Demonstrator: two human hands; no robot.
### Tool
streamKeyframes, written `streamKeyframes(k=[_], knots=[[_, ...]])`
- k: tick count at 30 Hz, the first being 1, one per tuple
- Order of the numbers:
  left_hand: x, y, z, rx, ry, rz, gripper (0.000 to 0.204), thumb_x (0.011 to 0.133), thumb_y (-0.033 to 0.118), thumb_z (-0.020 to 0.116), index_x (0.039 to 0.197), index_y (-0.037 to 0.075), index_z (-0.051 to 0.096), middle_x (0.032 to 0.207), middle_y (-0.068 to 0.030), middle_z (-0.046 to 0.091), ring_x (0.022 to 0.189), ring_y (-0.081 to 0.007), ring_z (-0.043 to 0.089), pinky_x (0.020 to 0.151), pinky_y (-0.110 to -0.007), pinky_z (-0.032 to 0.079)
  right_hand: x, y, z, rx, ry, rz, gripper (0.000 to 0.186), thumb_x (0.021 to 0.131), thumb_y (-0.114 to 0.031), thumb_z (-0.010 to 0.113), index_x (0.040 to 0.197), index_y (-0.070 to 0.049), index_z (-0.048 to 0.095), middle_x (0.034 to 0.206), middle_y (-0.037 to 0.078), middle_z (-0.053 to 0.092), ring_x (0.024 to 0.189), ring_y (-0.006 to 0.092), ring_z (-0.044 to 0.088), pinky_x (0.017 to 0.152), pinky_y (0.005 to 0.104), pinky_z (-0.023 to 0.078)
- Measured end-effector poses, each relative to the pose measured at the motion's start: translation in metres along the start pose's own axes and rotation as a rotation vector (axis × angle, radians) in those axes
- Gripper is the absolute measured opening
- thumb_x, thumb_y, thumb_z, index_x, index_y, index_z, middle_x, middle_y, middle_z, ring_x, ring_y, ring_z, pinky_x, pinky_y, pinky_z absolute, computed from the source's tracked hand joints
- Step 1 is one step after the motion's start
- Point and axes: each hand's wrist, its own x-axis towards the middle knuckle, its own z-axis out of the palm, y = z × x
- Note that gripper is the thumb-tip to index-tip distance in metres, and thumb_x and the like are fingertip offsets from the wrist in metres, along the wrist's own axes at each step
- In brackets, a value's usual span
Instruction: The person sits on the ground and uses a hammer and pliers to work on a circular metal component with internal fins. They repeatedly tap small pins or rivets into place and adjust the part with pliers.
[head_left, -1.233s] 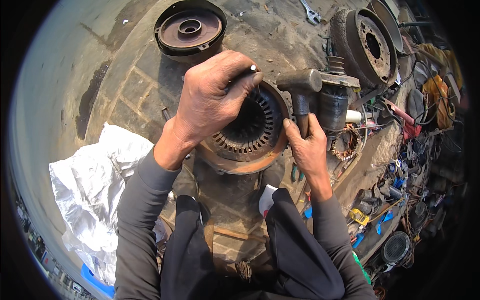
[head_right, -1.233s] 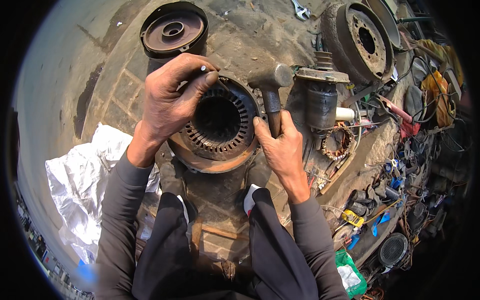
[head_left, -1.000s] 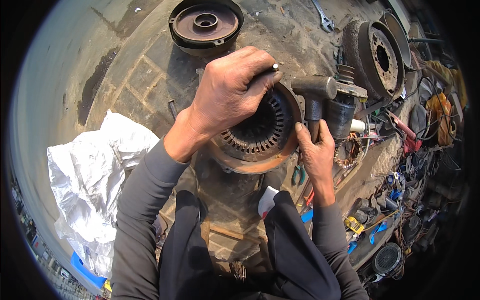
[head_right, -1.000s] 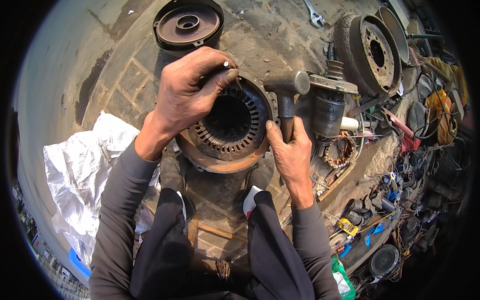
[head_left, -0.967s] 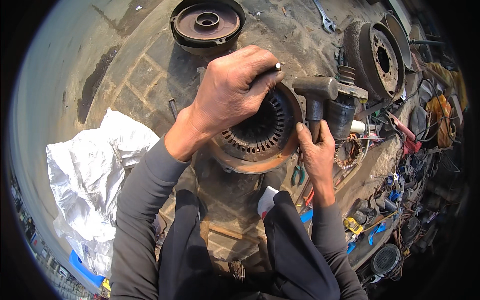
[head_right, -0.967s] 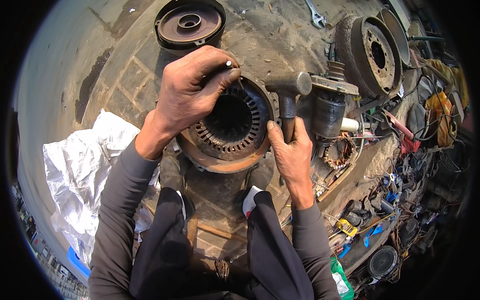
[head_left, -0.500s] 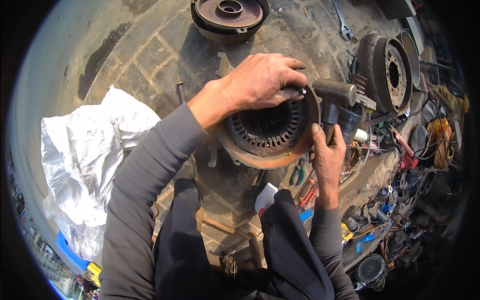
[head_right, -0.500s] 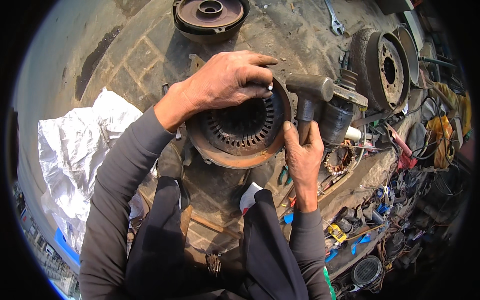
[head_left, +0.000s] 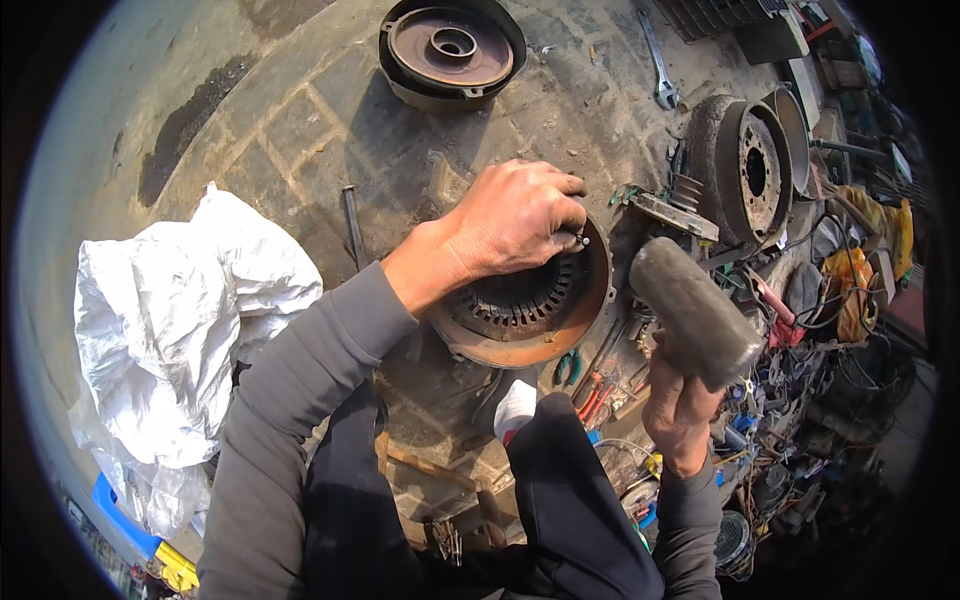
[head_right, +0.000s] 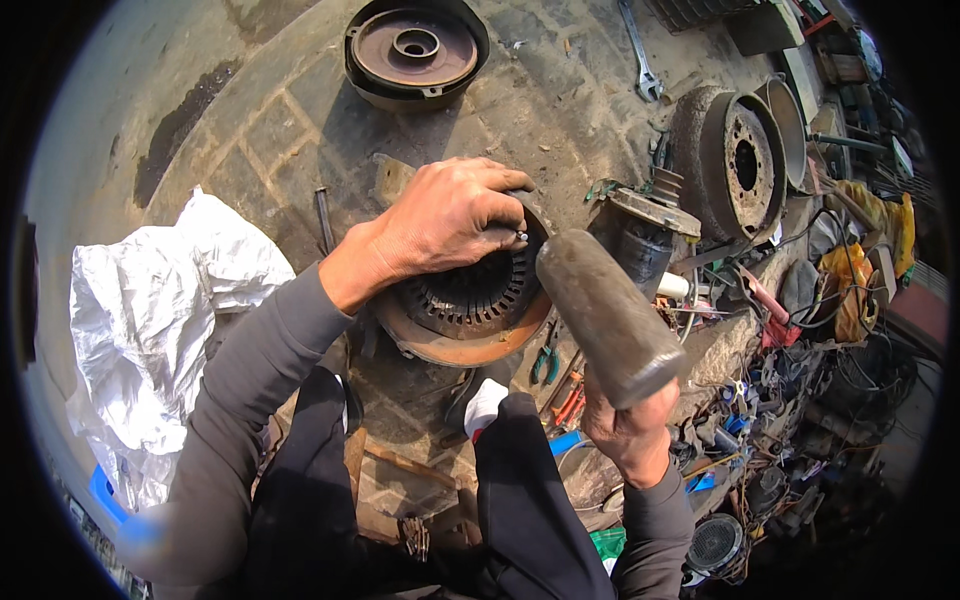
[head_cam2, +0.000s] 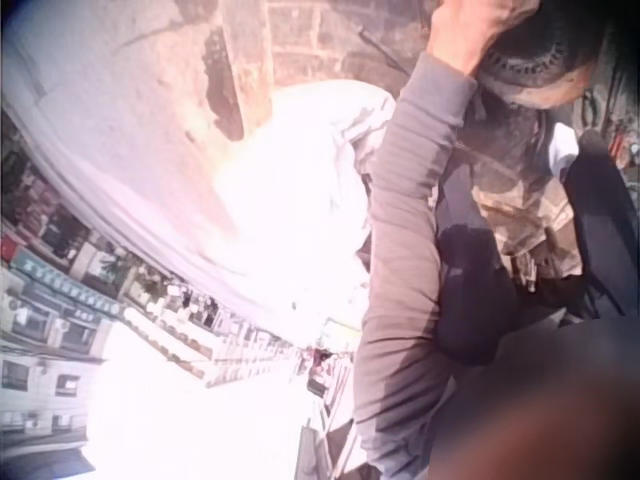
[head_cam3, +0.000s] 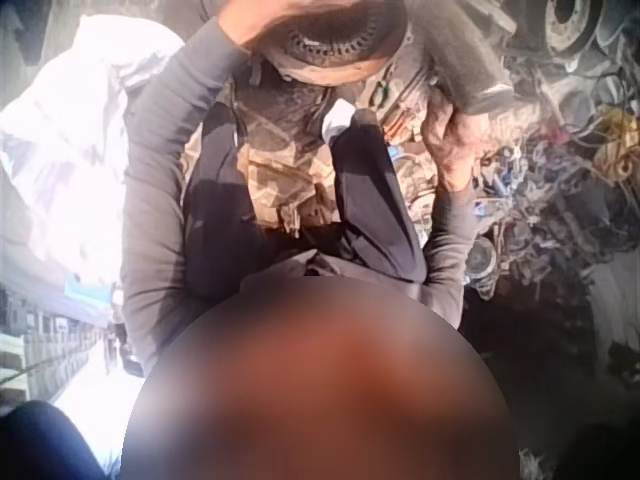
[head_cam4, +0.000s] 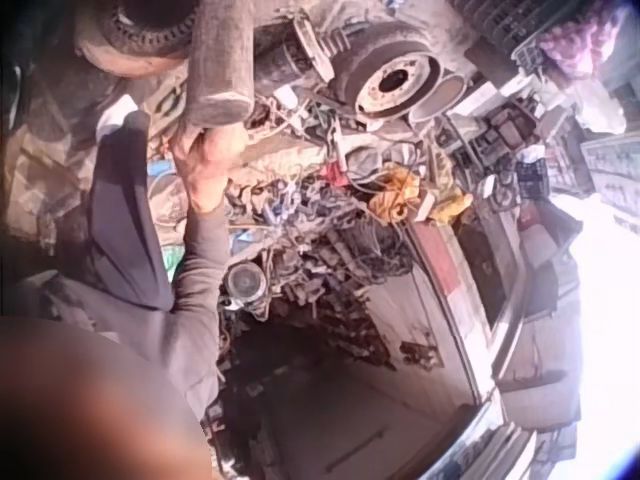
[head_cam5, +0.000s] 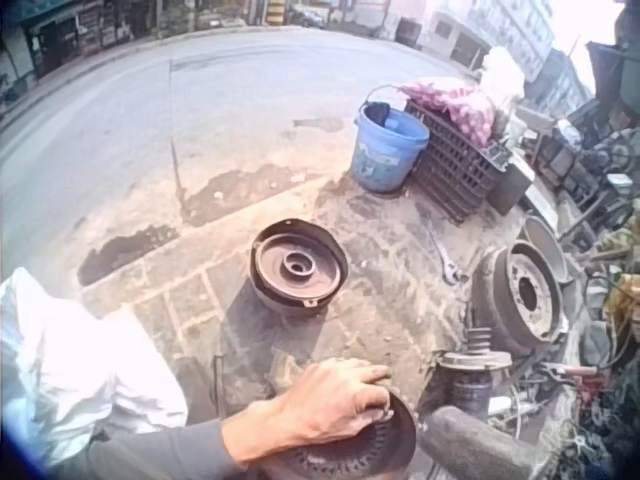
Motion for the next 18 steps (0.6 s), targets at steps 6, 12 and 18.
streamKeyframes(k=[6, 12, 18], knots=[[-0.009, 0.003, 0.001, 0.017, 0.035, 0.007, 0.024, 0.080, 0.018, 0.090, 0.101, 0.009, 0.084, 0.130, -0.0122, 0.079, 0.120, -0.0349, 0.074, 0.097, -0.047, 0.061, 0.009, -0.008, -0.008, -0.067, -0.219, 0.300, 0.015, 0.104, -0.007, 0.073, 0.113, 0.002, 0.065, 0.080, 0.021, 0.069, 0.066, 0.0421, 0.070, 0.061, 0.0420, 0.053], [-0.006, 0.002, 0.002, 0.025, 0.057, 0.031, 0.023, 0.078, 0.018, 0.090, 0.099, 0.009, 0.083, 0.130, -0.0106, 0.079, 0.119, -0.0342, 0.075, 0.096, -0.046, 0.061, 0.015, -0.013, 0.000, -0.021, -0.124, -0.041, 0.025, 0.103, -0.009, 0.071, 0.126, 0.000, 0.069, 0.085, 0.020, 0.072, 0.069, 0.0388, 0.074, 0.063, 0.0430, 0.057], [-0.002, -0.003, 0.005, 0.032, -0.006, -0.017, 0.023, 0.079, 0.018, 0.089, 0.099, 0.008, 0.083, 0.131, -0.0103, 0.079, 0.120, -0.0347, 0.074, 0.097, -0.047, 0.061, 0.016, -0.008, 0.001, -0.013, -0.165, 0.340, 0.011, 0.106, -0.008, 0.071, 0.110, 0.001, 0.064, 0.080, 0.020, 0.068, 0.066, 0.0386, 0.071, 0.060, 0.0417, 0.053]])
